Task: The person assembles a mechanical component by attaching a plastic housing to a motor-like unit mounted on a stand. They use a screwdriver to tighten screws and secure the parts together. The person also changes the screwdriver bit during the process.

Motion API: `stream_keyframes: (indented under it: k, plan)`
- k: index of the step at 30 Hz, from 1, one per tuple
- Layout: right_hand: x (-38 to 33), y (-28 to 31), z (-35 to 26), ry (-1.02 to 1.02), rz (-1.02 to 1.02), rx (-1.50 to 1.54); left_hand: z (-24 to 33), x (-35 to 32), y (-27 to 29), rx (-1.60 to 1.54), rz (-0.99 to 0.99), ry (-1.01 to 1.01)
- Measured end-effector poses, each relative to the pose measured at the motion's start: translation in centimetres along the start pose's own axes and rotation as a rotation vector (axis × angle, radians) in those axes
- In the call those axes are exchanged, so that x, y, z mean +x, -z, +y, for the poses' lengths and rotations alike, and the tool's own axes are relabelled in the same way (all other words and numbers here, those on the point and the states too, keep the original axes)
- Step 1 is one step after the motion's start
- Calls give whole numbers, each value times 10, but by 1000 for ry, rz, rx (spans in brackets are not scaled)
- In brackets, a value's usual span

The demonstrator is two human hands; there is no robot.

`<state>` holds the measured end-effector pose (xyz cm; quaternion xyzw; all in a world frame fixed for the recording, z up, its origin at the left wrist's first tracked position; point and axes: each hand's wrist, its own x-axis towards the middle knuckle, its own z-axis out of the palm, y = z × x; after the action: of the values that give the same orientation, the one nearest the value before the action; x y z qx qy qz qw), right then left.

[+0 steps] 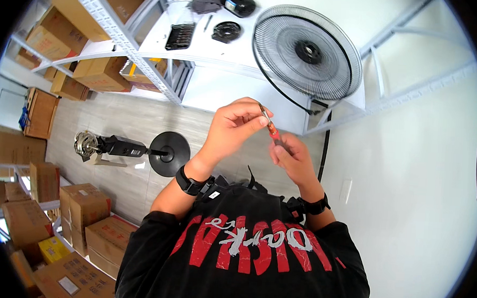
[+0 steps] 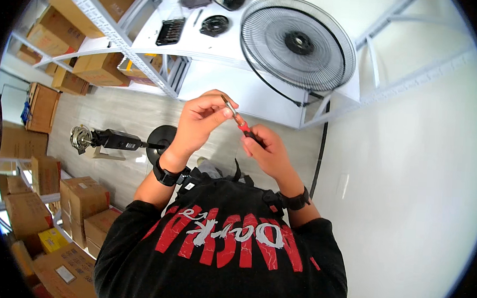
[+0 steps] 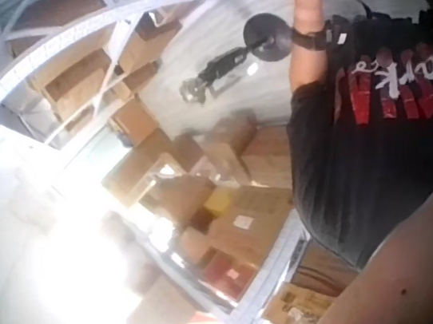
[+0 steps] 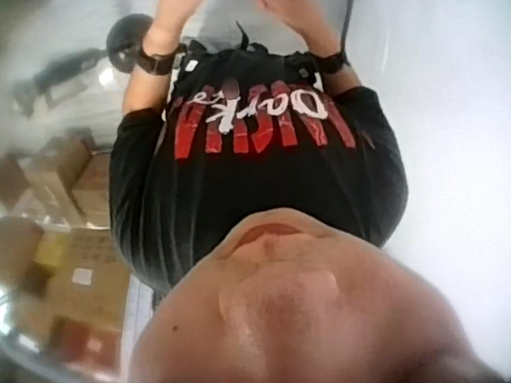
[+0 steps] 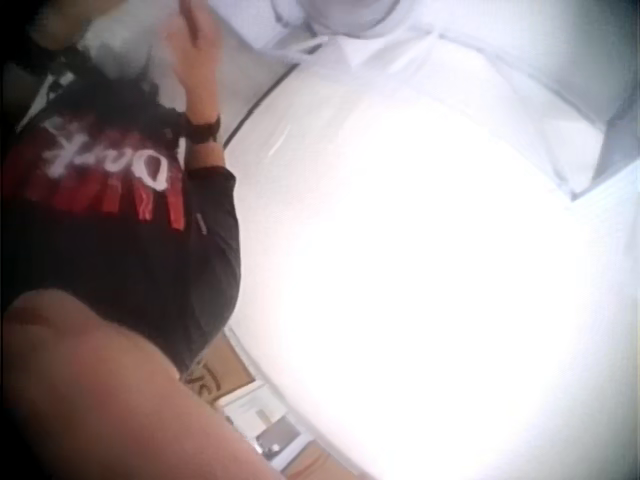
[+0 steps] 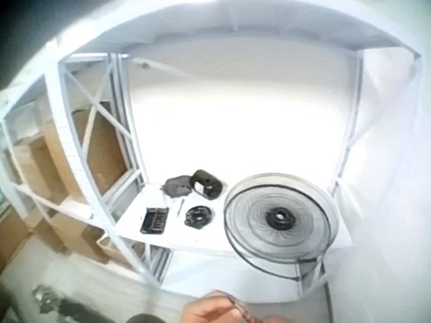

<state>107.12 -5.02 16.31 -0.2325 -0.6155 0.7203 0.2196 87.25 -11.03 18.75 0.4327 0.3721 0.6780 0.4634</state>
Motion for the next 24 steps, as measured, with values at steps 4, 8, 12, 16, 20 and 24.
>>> stream_keyframes:
  k: [4,8,12,16,20,24]
  plan:
    - [32,-19,6,-61,-31,-54,19,-3,38,-39,-5,-3]
    - [70,-45,5,-76,-74,-133,33,-5,94,177,113,-40]
    - [111,-74,1,-100,-132,-174,46,-9,140,211,178,-43]
    - [152,-108,-5,-105,-190,-214,50,-18,185,179,244,24]
    - [181,-133,-1,-70,-262,-143,49,-26,227,111,298,99]
    - [214,-132,7,-139,-303,-174,49,-24,257,66,395,166]
